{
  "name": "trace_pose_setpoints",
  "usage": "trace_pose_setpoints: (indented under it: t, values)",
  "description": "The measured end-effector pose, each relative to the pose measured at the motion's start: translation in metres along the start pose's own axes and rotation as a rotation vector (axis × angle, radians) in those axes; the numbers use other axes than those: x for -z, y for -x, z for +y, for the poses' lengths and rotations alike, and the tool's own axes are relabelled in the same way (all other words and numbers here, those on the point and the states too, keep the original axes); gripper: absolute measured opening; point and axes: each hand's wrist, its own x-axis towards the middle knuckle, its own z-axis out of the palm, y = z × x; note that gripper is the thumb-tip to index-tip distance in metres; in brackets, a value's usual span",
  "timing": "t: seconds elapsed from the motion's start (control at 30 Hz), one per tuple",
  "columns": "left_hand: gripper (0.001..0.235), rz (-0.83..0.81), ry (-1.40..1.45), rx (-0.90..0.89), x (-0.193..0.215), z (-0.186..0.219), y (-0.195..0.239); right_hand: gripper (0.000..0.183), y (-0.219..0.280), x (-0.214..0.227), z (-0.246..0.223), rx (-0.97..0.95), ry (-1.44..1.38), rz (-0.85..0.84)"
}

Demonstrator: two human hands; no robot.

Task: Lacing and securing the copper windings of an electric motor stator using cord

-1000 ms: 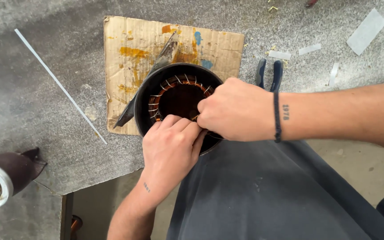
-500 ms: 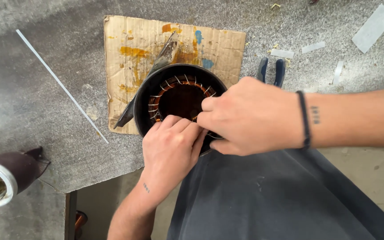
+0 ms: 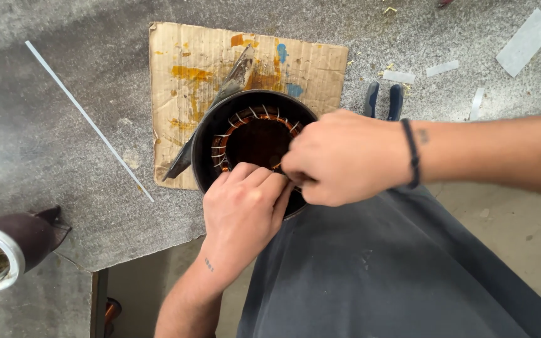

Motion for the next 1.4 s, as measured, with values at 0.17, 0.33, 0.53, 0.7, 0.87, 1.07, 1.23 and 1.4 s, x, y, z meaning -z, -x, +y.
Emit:
trace_pose_setpoints:
  t: [0.17,0.33,0.53,0.7,0.87,1.07,1.23,1.4]
  values:
    - [0.031,-0.008,-0.010,-0.003,-0.001,-0.002,0.002,0.014,0.015,0.038,-0.012,-0.121,-0.310,-0.334]
    - [0.033,0.023,0.009,0.001,-0.003,-0.002,0.001,0.034,0.021,0.032,0.002,-0.005,-0.593,-0.023]
    - [0.028,-0.006,0.022,0.019,-0.003,-0.001,0.001,0.048,0.024,0.036,-0.005,0.019,-0.597,-0.270]
    - [0.031,-0.031,0.013,0.008,0.000,0.000,-0.001,0.039,0.017,0.044,-0.009,-0.085,-0.349,-0.426]
    - [0.030,-0.105,0.003,0.003,0.003,0.000,-0.002,0.029,0.007,0.042,-0.002,0.042,-0.325,-0.355]
    - [0.031,-0.143,0.025,0.007,0.004,0.002,-0.011,0.029,0.002,0.042,0.004,-0.053,-0.433,-0.242]
    - [0.024,-0.214,0.153,0.011,0.013,0.002,-0.018,0.028,0.004,0.045,0.005,-0.050,-0.291,-0.207]
    - [0.018,-0.278,0.148,0.037,0.014,0.002,-0.020,0.027,0.002,0.011,0.016,0.019,-0.134,-0.012]
